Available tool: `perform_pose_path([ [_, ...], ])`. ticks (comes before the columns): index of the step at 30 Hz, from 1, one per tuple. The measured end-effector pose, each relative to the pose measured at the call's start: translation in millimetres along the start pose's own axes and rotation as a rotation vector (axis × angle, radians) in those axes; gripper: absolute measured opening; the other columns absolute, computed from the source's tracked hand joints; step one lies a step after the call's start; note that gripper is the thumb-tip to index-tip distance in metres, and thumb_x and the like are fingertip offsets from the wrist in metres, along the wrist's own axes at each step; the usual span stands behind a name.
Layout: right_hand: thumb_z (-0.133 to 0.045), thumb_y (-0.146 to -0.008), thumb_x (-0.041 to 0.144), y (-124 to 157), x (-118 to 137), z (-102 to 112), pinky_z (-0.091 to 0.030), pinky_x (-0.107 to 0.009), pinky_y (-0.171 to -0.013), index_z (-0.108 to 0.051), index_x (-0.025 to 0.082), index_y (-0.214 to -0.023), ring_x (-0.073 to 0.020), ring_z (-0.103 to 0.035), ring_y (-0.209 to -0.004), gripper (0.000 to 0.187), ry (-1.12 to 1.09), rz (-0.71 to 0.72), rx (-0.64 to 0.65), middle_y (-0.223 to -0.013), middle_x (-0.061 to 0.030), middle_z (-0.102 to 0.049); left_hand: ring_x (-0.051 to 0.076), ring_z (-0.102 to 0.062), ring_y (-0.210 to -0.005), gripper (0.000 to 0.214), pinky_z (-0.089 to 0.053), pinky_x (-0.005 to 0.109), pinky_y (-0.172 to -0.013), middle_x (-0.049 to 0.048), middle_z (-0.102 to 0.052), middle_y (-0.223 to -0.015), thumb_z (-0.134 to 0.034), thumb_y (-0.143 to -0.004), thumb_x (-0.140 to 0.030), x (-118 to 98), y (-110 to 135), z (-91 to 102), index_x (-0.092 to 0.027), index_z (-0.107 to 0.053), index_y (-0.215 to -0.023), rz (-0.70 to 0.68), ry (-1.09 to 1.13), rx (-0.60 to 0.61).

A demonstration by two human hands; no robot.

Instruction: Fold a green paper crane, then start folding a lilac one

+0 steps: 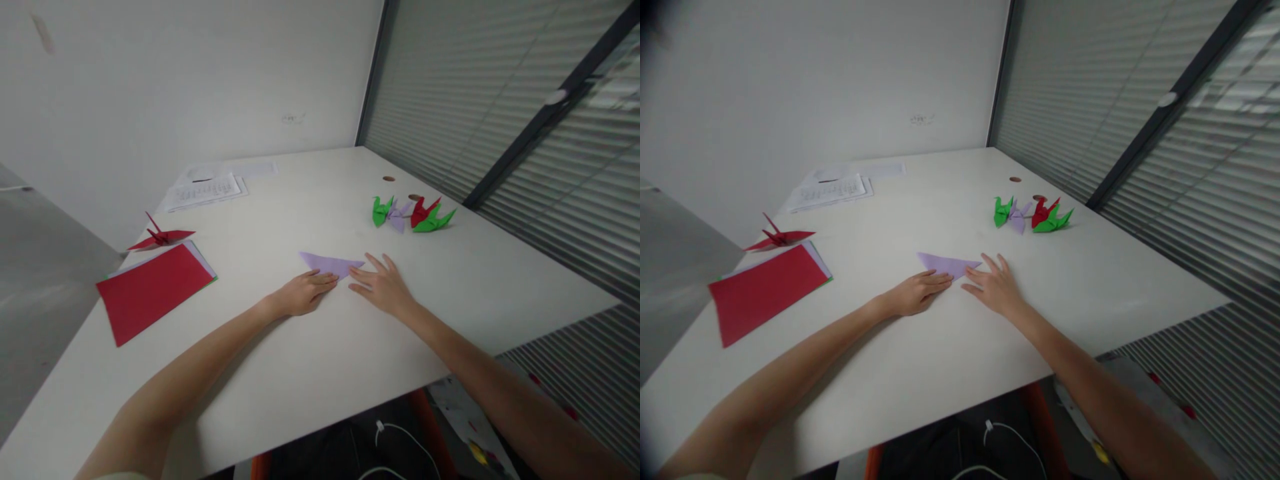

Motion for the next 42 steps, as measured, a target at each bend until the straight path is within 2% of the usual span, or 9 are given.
perform_pose_path([
  [6,-0.046,-0.092,0.042,-9.0,-37.9,3.5,-0.027,-0.058,-0.105,-0.074,0.021,-0.1,-0.0334,-0.052,-0.119,0.036,-0.004,-0.268,-0.116,-0.109,-0.0083,-0.072,0.017,-0.039,-0.135,0.05,-0.027,0.043,-0.116,0.0103,-0.044,-0.145,-0.037,-0.088,-0.007,-0.5,-0.3,0.8,-0.015,-0.044,-0.136,0.012,0.027,-0.001],
  [9,-0.046,-0.092,0.035,-30.8,-14.9,7.2,-0.04,-0.045,-0.096,-0.074,0.017,-0.095,-0.0276,-0.059,-0.106,0.033,-0.21,-0.188,-0.185,-0.104,-0.0108,-0.072,0.018,-0.038,-0.136,0.053,-0.028,0.044,-0.116,0.0103,-0.043,-0.145,-0.038,-0.084,-0.005,-0.5,-0.4,-0.4,-0.015,-0.044,-0.136,0.007,0.017,-0.002],
  [12,-0.047,-0.091,0.037,-57.3,18.5,1.1,-0.048,-0.032,-0.079,-0.072,0.017,-0.086,-0.0191,-0.064,-0.084,0.033,-0.613,-0.055,-0.081,-0.091,-0.0088,-0.072,0.02,-0.036,-0.137,0.055,-0.027,0.045,-0.116,0.0114,-0.045,-0.144,-0.04,-0.081,-0.005,0.2,-0.3,-1.8,-0.013,-0.044,-0.136,-0.003,0.014,-0.018],
  [17,-0.045,-0.09,0.04,-81.0,39.6,-18.3,-0.046,-0.025,-0.059,-0.063,0.016,-0.068,-0.0138,-0.058,-0.059,0.037,-0.968,-0.168,-0.018,-0.062,-0.0019,-0.063,0.021,-0.038,-0.136,0.058,-0.027,0.043,-0.116,0.0115,-0.05,-0.14,-0.041,-0.079,-0.005,2.0,-0.9,-1.5,-0.013,-0.044,-0.136,-0.026,0.007,-0.035],
  [23,-0.05,-0.088,0.026,-59.2,30.1,-7.5,-0.049,-0.03,-0.072,-0.068,0.016,-0.076,-0.0171,-0.061,-0.075,0.024,-0.673,-0.047,-0.049,-0.078,-0.0062,-0.068,0.023,-0.048,-0.128,0.052,-0.04,0.04,-0.102,0.0115,-0.05,-0.139,-0.042,-0.081,-0.012,-0.9,-3.0,1.7,-0.017,-0.049,-0.132,0.062,-0.018,-0.048],
  [28,-0.048,-0.09,0.023,-34.5,34.3,-3.9,-0.046,-0.037,-0.097,-0.066,0.018,-0.112,-0.0216,-0.06,-0.108,0.029,-0.513,0.096,-0.022,-0.116,-0.0108,-0.065,0.024,-0.047,-0.128,0.047,-0.042,0.04,-0.101,0.0135,-0.051,-0.138,-0.045,-0.08,-0.014,-1.5,-3.0,0.8,-0.016,-0.051,-0.127,0.17,0.026,-0.107],
  [31,-0.049,-0.091,0.028,-25.8,38.1,-10.1,-0.045,-0.041,-0.099,-0.058,0.016,-0.126,-0.0232,-0.057,-0.115,0.038,-0.406,0.096,-0.036,-0.125,-0.0127,-0.062,0.025,-0.043,-0.132,0.051,-0.041,0.04,-0.105,0.0155,-0.043,-0.144,-0.05,-0.079,-0.016,3.4,-1.5,-1.8,-0.014,-0.048,-0.129,0.218,0.076,-0.187],
  [37,-0.051,-0.092,0.036,-23.7,34.6,-11.8,-0.041,-0.045,-0.099,-0.065,0.019,-0.118,-0.0253,-0.057,-0.114,0.034,-0.182,0.138,-0.041,-0.121,-0.0112,-0.065,0.025,-0.048,-0.128,0.041,-0.039,0.038,-0.108,0.0169,-0.05,-0.137,-0.051,-0.083,-0.022,5.2,-0.1,-2.4,-0.01,-0.056,-0.123,0.297,0.02,-0.253],
  [42,-0.046,-0.094,0.032,-25.7,16.9,-6.4,-0.037,-0.047,-0.099,-0.073,0.021,-0.1,-0.0297,-0.051,-0.121,0.029,-0.078,-0.064,-0.039,-0.117,-0.0058,-0.069,0.025,-0.049,-0.126,0.038,-0.03,0.049,-0.111,0.011,-0.052,-0.137,-0.045,-0.091,-0.032,-4.9,0.8,0.9,-0.019,-0.053,-0.126,0.367,-0.15,-0.199],
])
Point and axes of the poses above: each hand's wrist, its own y-axis away from the middle knuckle, its own z-axis out of the back of the hand, x = y × z, the point moved 1 cm from there along -y, towards the middle knuckle
